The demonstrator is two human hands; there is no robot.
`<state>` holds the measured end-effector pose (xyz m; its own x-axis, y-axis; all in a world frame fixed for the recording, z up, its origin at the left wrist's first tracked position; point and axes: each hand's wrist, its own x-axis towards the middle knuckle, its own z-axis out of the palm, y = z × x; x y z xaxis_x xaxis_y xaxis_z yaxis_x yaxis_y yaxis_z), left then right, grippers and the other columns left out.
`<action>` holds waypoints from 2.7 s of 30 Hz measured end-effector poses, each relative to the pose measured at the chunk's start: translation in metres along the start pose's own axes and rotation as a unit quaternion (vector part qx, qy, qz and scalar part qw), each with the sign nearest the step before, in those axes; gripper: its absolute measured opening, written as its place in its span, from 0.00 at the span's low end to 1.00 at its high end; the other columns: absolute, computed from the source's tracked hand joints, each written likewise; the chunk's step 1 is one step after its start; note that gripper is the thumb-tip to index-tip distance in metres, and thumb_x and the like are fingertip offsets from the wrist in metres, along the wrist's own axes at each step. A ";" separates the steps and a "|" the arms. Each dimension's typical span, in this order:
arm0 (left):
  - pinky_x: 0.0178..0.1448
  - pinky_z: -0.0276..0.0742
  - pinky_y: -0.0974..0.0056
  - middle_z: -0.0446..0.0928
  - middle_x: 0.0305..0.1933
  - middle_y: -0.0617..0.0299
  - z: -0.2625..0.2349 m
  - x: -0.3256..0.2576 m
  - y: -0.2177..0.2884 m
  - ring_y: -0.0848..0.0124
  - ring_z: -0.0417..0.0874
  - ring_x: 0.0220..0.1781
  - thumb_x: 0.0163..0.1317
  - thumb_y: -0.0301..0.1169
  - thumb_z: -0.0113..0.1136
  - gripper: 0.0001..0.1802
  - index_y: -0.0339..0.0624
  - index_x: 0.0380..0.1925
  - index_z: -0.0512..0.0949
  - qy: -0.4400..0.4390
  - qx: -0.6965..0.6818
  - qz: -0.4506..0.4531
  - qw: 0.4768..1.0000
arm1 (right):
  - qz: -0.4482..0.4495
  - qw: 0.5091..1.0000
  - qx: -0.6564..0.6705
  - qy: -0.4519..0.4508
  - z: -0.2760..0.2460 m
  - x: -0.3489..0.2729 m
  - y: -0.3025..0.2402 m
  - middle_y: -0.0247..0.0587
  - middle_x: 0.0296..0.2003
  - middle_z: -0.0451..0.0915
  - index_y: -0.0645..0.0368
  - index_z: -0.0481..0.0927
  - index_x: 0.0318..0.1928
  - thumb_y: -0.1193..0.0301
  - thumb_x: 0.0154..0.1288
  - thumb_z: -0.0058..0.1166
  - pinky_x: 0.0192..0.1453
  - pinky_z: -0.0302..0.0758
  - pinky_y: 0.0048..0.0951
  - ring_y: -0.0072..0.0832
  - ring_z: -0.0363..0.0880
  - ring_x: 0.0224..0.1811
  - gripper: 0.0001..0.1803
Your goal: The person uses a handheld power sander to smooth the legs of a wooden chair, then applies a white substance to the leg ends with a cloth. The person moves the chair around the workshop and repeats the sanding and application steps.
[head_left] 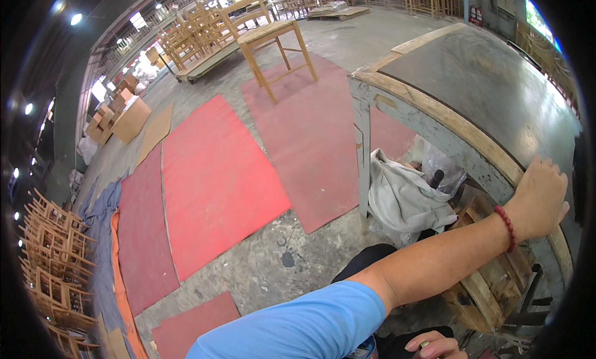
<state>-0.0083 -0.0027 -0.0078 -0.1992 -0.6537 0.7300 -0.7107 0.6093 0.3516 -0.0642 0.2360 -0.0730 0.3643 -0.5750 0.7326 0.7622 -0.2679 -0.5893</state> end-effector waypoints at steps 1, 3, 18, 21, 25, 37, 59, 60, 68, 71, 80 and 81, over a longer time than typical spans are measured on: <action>0.58 0.67 0.55 0.80 0.39 0.52 -0.001 0.000 0.000 0.59 0.78 0.49 0.62 0.45 0.60 0.19 0.38 0.35 0.82 0.003 -0.013 -0.006 1.000 | 0.000 1.000 -0.002 -0.001 -0.001 0.000 0.000 0.42 0.65 0.71 0.22 0.72 0.67 0.41 0.72 0.37 0.50 0.71 0.62 0.55 0.71 0.59 0.25; 0.58 0.67 0.55 0.80 0.39 0.52 -0.002 0.000 0.000 0.58 0.78 0.49 0.62 0.45 0.59 0.19 0.38 0.35 0.82 -0.001 -0.011 -0.001 1.000 | 0.002 1.000 0.000 -0.003 -0.003 0.000 0.000 0.41 0.64 0.72 0.22 0.72 0.66 0.42 0.73 0.37 0.50 0.72 0.61 0.55 0.71 0.59 0.25; 0.55 0.69 0.55 0.82 0.36 0.51 -0.021 0.001 0.004 0.56 0.81 0.46 0.62 0.46 0.59 0.19 0.39 0.33 0.83 0.013 -0.001 0.000 1.000 | -0.067 0.993 0.101 0.013 -0.016 -0.015 0.027 0.55 0.62 0.72 0.41 0.73 0.63 0.39 0.72 0.36 0.50 0.76 0.63 0.59 0.75 0.57 0.30; 0.48 0.76 0.53 0.83 0.31 0.47 -0.025 0.004 0.003 0.54 0.85 0.41 0.61 0.47 0.58 0.22 0.36 0.27 0.84 -0.019 0.016 0.004 1.000 | -0.046 0.986 0.144 0.070 -0.033 -0.040 0.051 0.69 0.57 0.73 0.58 0.70 0.63 0.31 0.68 0.32 0.50 0.75 0.68 0.61 0.78 0.53 0.44; 0.46 0.80 0.54 0.85 0.35 0.46 -0.024 0.004 0.001 0.54 0.87 0.40 0.61 0.47 0.57 0.22 0.36 0.33 0.86 -0.047 -0.001 -0.007 0.999 | 0.139 0.914 0.248 0.290 -0.056 -0.093 0.049 0.65 0.61 0.72 0.53 0.62 0.72 0.27 0.63 0.36 0.45 0.80 0.68 0.68 0.73 0.58 0.51; 0.46 0.79 0.56 0.86 0.35 0.54 -0.025 0.009 0.006 0.55 0.87 0.39 0.61 0.50 0.59 0.23 0.40 0.38 0.85 -0.009 -0.035 0.010 0.999 | 0.121 0.847 0.280 0.436 -0.116 -0.141 0.056 0.61 0.57 0.76 0.55 0.69 0.67 0.32 0.69 0.27 0.40 0.82 0.59 0.60 0.78 0.55 0.45; 0.42 0.75 0.52 0.81 0.24 0.48 -0.022 -0.004 -0.003 0.53 0.84 0.33 0.56 0.40 0.65 0.17 0.37 0.20 0.82 0.037 -0.059 0.044 0.997 | 0.163 0.804 0.189 0.540 -0.157 -0.160 0.047 0.55 0.49 0.80 0.53 0.75 0.60 0.33 0.70 0.24 0.34 0.80 0.55 0.54 0.81 0.48 0.42; 0.42 0.75 0.53 0.82 0.26 0.49 -0.023 -0.003 -0.003 0.53 0.84 0.35 0.57 0.40 0.65 0.16 0.37 0.23 0.82 0.025 -0.066 0.036 0.997 | 0.168 0.799 0.189 0.545 -0.158 -0.158 0.046 0.55 0.49 0.80 0.53 0.75 0.60 0.33 0.70 0.25 0.34 0.80 0.55 0.54 0.81 0.48 0.42; 0.53 0.73 0.55 0.83 0.38 0.55 -0.032 0.019 0.005 0.55 0.83 0.49 0.57 0.33 0.68 0.11 0.40 0.36 0.81 -0.041 -0.073 -0.010 0.996 | 0.226 0.732 0.205 0.609 -0.138 -0.121 -0.007 0.57 0.49 0.81 0.56 0.74 0.60 0.30 0.66 0.33 0.33 0.83 0.52 0.52 0.83 0.47 0.44; 0.56 0.72 0.55 0.82 0.41 0.55 -0.037 0.022 0.009 0.55 0.82 0.51 0.58 0.31 0.67 0.10 0.40 0.37 0.80 -0.057 -0.079 -0.040 0.994 | 0.237 0.712 0.220 0.623 -0.119 -0.110 -0.038 0.57 0.52 0.80 0.60 0.72 0.61 0.30 0.68 0.31 0.35 0.85 0.51 0.50 0.84 0.49 0.46; 0.55 0.72 0.55 0.80 0.38 0.56 -0.048 0.038 0.018 0.56 0.81 0.46 0.62 0.28 0.60 0.04 0.40 0.34 0.78 -0.087 -0.130 -0.117 0.981 | 0.609 0.452 -0.009 0.652 0.026 -0.145 -0.171 0.45 0.39 0.83 0.58 0.79 0.51 0.36 0.72 0.37 0.34 0.81 0.43 0.34 0.83 0.36 0.37; 0.55 0.72 0.54 0.81 0.38 0.57 -0.049 0.040 0.019 0.57 0.80 0.47 0.61 0.28 0.61 0.04 0.41 0.33 0.78 -0.102 -0.123 -0.137 0.978 | 0.661 0.401 -0.065 0.631 0.061 -0.153 -0.185 0.48 0.38 0.82 0.62 0.78 0.53 0.35 0.72 0.36 0.33 0.79 0.45 0.38 0.83 0.36 0.40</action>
<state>0.0031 0.0043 0.0569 -0.1723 -0.8683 0.4651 -0.5783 0.4714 0.6659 -0.2283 0.4211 -0.0555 -0.2202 -0.1928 -0.9562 0.2851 0.9247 -0.2521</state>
